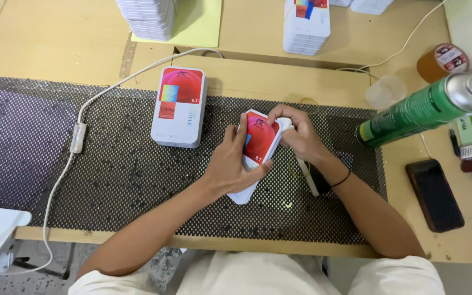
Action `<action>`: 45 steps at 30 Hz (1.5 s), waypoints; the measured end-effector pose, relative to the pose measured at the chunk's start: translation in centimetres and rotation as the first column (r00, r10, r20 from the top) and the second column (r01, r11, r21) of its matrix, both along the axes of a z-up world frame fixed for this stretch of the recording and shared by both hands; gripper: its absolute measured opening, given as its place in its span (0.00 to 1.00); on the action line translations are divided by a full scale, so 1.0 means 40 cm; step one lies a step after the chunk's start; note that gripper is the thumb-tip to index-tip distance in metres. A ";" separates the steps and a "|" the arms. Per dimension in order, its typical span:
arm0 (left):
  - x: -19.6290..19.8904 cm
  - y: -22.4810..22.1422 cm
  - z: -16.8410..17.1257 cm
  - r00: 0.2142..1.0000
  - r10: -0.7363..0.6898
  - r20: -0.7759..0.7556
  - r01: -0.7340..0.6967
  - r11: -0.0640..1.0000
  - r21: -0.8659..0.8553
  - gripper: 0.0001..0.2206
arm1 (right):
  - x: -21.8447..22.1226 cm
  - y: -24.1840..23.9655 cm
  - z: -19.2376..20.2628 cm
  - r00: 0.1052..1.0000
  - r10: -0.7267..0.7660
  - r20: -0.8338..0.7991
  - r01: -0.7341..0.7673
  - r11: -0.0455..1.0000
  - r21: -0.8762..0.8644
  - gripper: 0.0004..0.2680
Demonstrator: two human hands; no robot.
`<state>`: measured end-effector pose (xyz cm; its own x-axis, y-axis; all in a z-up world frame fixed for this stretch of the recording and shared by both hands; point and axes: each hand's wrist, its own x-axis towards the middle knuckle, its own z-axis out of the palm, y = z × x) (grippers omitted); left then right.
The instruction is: The person cleans a phone display module with a cloth, applies liquid from a spray can to the cloth, and wipes the display and its plastic frame before stacking the components.
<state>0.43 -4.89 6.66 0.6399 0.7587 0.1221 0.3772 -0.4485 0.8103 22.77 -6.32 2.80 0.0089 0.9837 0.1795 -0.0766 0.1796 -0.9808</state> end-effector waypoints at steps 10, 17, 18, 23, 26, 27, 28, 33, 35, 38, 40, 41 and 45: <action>0.038 -0.016 -0.040 1.000 -0.019 -0.023 0.022 0.995 0.097 0.52 | 0.020 -0.047 -0.061 0.992 -0.077 -0.102 0.077 0.997 -0.011 0.14; 0.051 -0.017 -0.060 0.999 0.010 -0.033 -0.006 0.992 0.128 0.52 | 0.028 -0.048 -0.072 0.991 -0.069 -0.111 0.067 0.997 -0.022 0.13; 0.051 -0.017 -0.061 0.999 0.008 -0.033 -0.003 0.992 0.126 0.52 | 0.028 -0.048 -0.067 0.991 -0.072 -0.112 0.070 0.997 -0.024 0.13; 0.048 -0.019 -0.057 0.999 0.030 -0.033 -0.026 0.993 0.112 0.51 | 0.021 -0.046 -0.045 0.995 -0.050 -0.088 0.049 0.999 -0.015 0.15; 0.039 -0.004 -0.056 0.997 0.069 -0.030 -0.068 0.996 0.055 0.51 | 0.033 -0.041 0.053 0.988 -0.119 0.103 0.112 0.992 0.066 0.14; 0.039 -0.005 -0.053 0.997 0.068 -0.028 -0.066 0.996 0.057 0.51 | 0.041 -0.051 0.056 0.987 -0.121 0.105 0.114 0.991 0.068 0.14; 0.038 -0.005 -0.051 0.997 0.067 -0.041 -0.064 0.996 0.058 0.51 | 0.047 -0.060 0.058 0.975 -0.148 0.165 0.142 0.989 0.049 0.12; 0.037 -0.005 -0.048 0.995 0.086 -0.055 -0.084 0.996 0.031 0.52 | 0.049 -0.083 0.084 0.891 -0.248 0.380 0.194 0.965 0.176 0.05; 0.035 -0.009 -0.043 0.995 0.080 -0.063 -0.080 0.997 0.006 0.52 | 0.036 -0.090 0.107 0.749 -0.375 0.547 0.184 0.910 0.371 0.03; 0.036 -0.003 -0.037 0.995 0.085 -0.058 -0.087 0.996 -0.036 0.51 | 0.048 -0.078 0.053 0.734 -0.410 0.542 0.211 0.896 0.392 0.03; 0.028 0.017 -0.050 0.993 0.106 -0.059 -0.110 0.991 -0.070 0.51 | 0.098 -0.071 0.003 0.810 -0.399 0.430 0.259 0.901 0.348 0.02; 0.025 0.027 -0.057 0.990 0.126 -0.058 -0.131 0.986 -0.103 0.51 | 0.124 -0.068 -0.022 0.868 -0.390 0.309 0.301 0.906 0.297 0.05; 0.035 -0.017 -0.019 0.992 0.100 -0.072 -0.102 0.994 -0.027 0.51 | 0.111 -0.076 0.138 0.867 -0.308 0.392 0.258 0.950 0.175 0.04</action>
